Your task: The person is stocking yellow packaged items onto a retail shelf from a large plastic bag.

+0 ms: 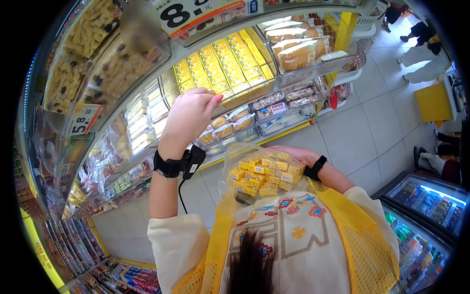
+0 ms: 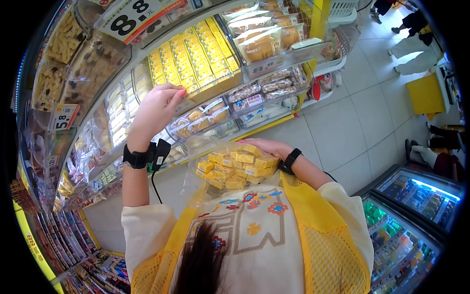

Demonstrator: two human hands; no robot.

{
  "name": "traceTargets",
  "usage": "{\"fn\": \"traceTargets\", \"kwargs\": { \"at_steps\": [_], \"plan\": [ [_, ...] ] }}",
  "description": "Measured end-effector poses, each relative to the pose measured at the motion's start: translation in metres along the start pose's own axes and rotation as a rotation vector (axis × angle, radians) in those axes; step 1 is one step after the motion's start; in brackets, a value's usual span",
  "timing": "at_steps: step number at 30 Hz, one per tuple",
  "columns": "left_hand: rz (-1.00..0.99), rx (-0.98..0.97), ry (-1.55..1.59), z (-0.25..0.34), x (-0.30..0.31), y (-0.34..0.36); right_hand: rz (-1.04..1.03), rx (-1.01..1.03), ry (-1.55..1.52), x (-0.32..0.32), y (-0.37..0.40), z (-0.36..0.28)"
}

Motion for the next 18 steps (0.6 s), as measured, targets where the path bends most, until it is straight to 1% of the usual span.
{"fn": "traceTargets", "kwargs": {
  "at_steps": [4,6,7,9,11,13,14,15,17,18],
  "plan": [
    [-0.003,-0.029,-0.009,0.012,0.005,0.005,-0.021,-0.004,-0.015,0.001,-0.004,0.004],
    [0.441,-0.170,-0.030,0.036,0.048,0.027,-0.016,-0.006,-0.021,0.001,-0.003,0.004],
    [0.439,-0.171,-0.030,0.046,0.060,0.035,-0.023,0.003,-0.023,0.001,-0.003,0.003],
    [0.072,-0.052,0.413,0.055,0.063,0.047,-0.030,0.008,-0.028,0.003,-0.005,0.005],
    [-0.190,-0.256,0.547,0.078,0.057,0.073,-0.037,0.008,-0.029,0.007,-0.010,0.007],
    [-0.358,-0.383,0.590,0.104,0.042,0.094,-0.052,-0.003,-0.044,0.010,-0.016,0.009],
    [-0.377,-0.425,0.498,0.109,0.027,0.100,-0.066,-0.015,-0.058,0.010,-0.017,0.010],
    [-0.375,-0.421,0.498,0.112,0.014,0.103,-0.068,-0.017,-0.055,0.009,-0.017,0.009],
    [-0.460,-0.379,0.233,0.110,-0.024,0.107,-0.077,-0.051,-0.063,0.004,-0.015,0.008],
    [-0.536,-0.369,0.160,0.110,-0.044,0.110,-0.078,-0.053,-0.059,0.001,-0.014,0.007]
  ]
}}
Point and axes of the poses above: each hand's wrist, its own y-axis away from the middle knuckle, its own x-axis out of the back of the hand, z = x × y, the point moved 10 cm from there along -y, towards the middle knuckle, and after that the axes turned 9 degrees about -y, right-handed, at the moved point
